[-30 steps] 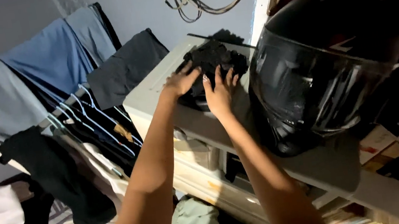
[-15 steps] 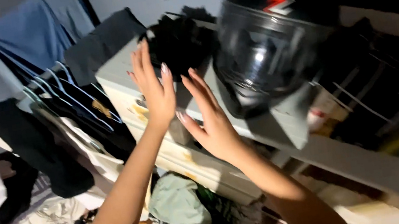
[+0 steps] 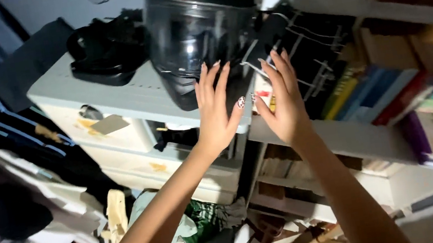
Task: The person is tidying up a bedroom by picking up gloves, caps, and shirts from the floor and bed and putting them away in a dresser or hanging them on the wall.
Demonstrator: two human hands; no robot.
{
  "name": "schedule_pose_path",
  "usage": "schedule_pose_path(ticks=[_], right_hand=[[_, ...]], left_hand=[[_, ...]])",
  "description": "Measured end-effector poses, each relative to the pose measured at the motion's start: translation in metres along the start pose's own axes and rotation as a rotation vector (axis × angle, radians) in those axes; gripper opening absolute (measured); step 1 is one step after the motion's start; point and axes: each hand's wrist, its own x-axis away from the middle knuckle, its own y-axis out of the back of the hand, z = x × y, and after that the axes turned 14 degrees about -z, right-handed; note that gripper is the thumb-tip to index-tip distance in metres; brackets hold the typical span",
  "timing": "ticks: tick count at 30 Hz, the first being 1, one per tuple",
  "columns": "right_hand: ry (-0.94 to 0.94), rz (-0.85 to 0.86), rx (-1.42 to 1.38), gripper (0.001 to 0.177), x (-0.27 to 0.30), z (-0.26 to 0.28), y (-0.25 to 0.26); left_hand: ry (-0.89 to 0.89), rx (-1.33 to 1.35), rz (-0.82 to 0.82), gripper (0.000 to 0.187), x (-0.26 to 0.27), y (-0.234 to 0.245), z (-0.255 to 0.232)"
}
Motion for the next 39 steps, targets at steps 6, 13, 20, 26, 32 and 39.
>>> schedule_pose_path(ticks=[6, 13, 20, 26, 32, 39], right_hand=[[0.041, 0.123, 0.537, 0.083, -0.003, -0.073, -0.005], [0.149, -0.053, 0.527, 0.053, -0.009, -0.117, -0.003], [-0.093, -0.216, 0.265, 0.053, -0.051, 0.006, 0.051], [-0.323, 0.231, -0.185, 0.045, -0.025, 0.071, 0.078], [-0.572, 0.635, -0.385, 0.045, 0.009, 0.002, 0.092], [-0.894, 0.771, -0.810, 0.050, 0.041, -0.062, 0.077]], left_hand=[[-0.008, 0.065, 0.061, 0.074, 0.018, -0.029, -0.020], [0.062, 0.190, 0.076, 0.073, 0.048, -0.055, -0.025], [0.053, 0.196, 0.070, 0.092, 0.040, -0.042, -0.066], [-0.003, 0.086, -0.019, 0.118, 0.049, -0.027, -0.082], [0.168, 0.173, 0.069, 0.072, 0.090, -0.009, -0.122], [1.045, 0.529, -0.236, 0.068, 0.172, -0.025, -0.117]])
